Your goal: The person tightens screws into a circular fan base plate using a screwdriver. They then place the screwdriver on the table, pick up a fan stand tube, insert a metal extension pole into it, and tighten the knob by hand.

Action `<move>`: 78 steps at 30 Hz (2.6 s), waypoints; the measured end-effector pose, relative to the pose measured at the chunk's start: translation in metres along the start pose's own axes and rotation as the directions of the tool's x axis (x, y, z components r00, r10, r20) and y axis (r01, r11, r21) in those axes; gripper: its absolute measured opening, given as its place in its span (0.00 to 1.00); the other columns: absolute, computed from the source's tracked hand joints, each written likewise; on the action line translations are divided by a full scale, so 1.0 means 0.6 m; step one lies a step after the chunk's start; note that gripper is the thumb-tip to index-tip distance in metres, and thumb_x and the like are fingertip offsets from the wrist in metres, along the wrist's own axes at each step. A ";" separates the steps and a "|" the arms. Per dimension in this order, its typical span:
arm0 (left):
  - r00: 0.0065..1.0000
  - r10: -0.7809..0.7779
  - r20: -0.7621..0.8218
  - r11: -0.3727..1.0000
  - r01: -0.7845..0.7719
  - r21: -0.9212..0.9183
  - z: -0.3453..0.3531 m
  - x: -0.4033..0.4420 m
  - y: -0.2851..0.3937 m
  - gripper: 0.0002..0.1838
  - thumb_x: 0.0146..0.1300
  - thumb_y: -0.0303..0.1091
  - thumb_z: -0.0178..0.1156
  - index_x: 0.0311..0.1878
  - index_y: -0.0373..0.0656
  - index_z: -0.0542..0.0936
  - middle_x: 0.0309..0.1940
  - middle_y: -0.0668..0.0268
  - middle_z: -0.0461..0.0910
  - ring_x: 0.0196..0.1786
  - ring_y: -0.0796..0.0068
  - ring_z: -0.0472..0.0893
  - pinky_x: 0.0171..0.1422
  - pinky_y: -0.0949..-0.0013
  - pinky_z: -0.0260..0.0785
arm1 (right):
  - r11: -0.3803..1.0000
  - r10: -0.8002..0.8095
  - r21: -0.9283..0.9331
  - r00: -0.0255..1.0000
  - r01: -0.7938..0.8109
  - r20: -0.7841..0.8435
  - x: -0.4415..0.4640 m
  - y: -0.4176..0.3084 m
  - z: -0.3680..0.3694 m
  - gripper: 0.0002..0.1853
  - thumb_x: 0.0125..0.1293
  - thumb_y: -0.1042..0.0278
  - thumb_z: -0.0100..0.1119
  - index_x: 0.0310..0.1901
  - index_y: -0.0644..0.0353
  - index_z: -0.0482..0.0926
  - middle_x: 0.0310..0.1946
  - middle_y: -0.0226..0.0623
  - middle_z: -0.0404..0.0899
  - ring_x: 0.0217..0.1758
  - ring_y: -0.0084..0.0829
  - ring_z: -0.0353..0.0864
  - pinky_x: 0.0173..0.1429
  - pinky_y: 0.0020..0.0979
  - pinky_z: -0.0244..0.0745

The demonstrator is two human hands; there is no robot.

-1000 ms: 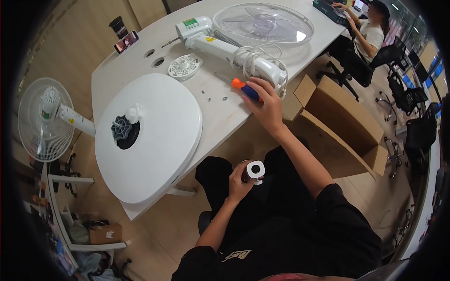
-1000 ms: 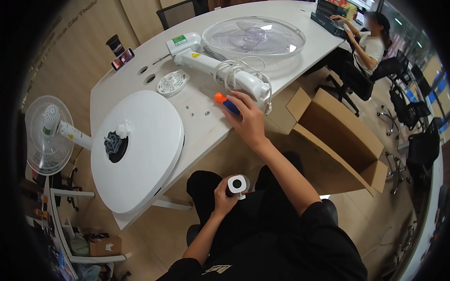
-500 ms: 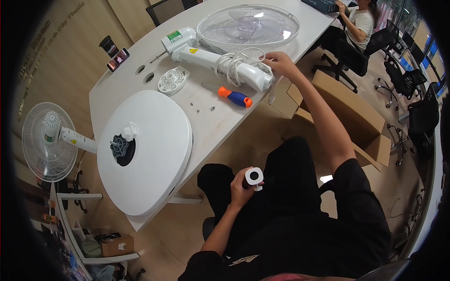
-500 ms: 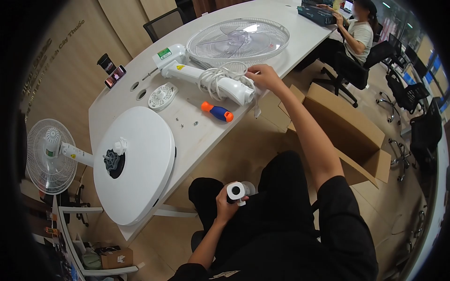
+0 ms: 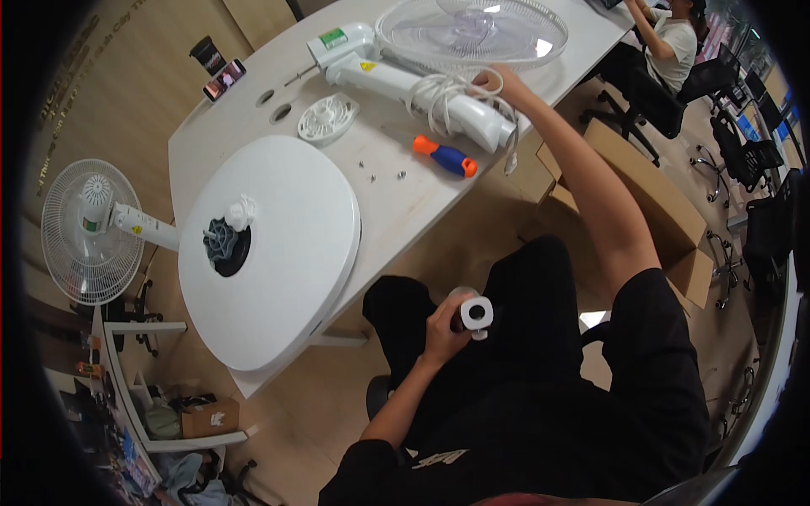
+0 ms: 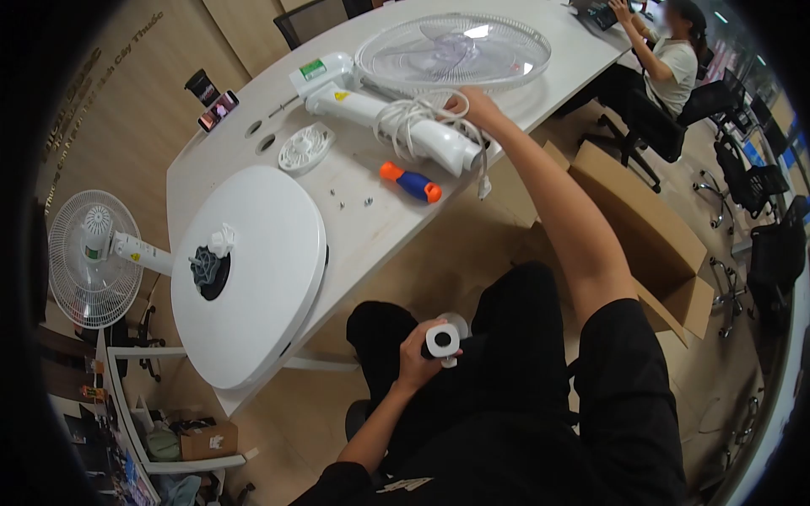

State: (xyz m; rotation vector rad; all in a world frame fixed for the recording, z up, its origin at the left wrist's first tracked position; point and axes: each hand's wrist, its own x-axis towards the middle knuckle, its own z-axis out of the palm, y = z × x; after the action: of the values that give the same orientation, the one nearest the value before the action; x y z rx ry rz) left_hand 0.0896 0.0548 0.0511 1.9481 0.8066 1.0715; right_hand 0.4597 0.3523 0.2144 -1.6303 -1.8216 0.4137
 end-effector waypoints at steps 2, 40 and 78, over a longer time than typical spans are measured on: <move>1.000 0.006 -0.012 1.000 -0.005 0.008 -0.002 0.007 0.005 0.33 0.45 0.35 0.85 0.55 0.41 0.82 0.49 0.57 0.87 0.53 0.59 0.88 0.58 0.60 0.81 | 0.997 -0.069 -0.048 0.980 0.061 -0.189 -0.024 0.018 0.002 0.25 0.51 0.47 0.74 0.42 0.60 0.90 0.34 0.50 0.88 0.37 0.48 0.89 0.43 0.43 0.80; 0.997 -0.031 0.068 0.954 0.050 -0.296 0.025 0.008 0.007 0.30 0.45 0.18 0.78 0.54 0.41 0.80 0.48 0.61 0.80 0.51 0.62 0.82 0.54 0.65 0.75 | -0.138 0.067 0.990 0.997 -0.032 0.042 -0.580 -0.249 0.066 0.30 0.83 0.53 0.46 0.78 0.57 0.56 0.46 0.36 0.76 0.43 0.30 0.85 0.48 0.34 0.86; 0.999 -0.008 0.035 0.978 0.015 -0.210 -0.008 0.028 -0.001 0.32 0.44 0.15 0.73 0.56 0.41 0.79 0.47 0.56 0.79 0.50 0.51 0.82 0.55 0.58 0.76 | 0.020 -0.111 0.997 0.991 0.074 -0.072 -0.491 -0.277 0.144 0.34 0.79 0.54 0.55 0.77 0.62 0.58 0.48 0.42 0.77 0.55 0.39 0.82 0.63 0.44 0.77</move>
State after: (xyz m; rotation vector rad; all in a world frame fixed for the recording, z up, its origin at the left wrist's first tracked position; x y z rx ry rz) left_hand 0.0929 0.0700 0.0592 1.7769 0.6570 1.0688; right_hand 0.2818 0.0539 0.1787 -0.3842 -0.9721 1.3182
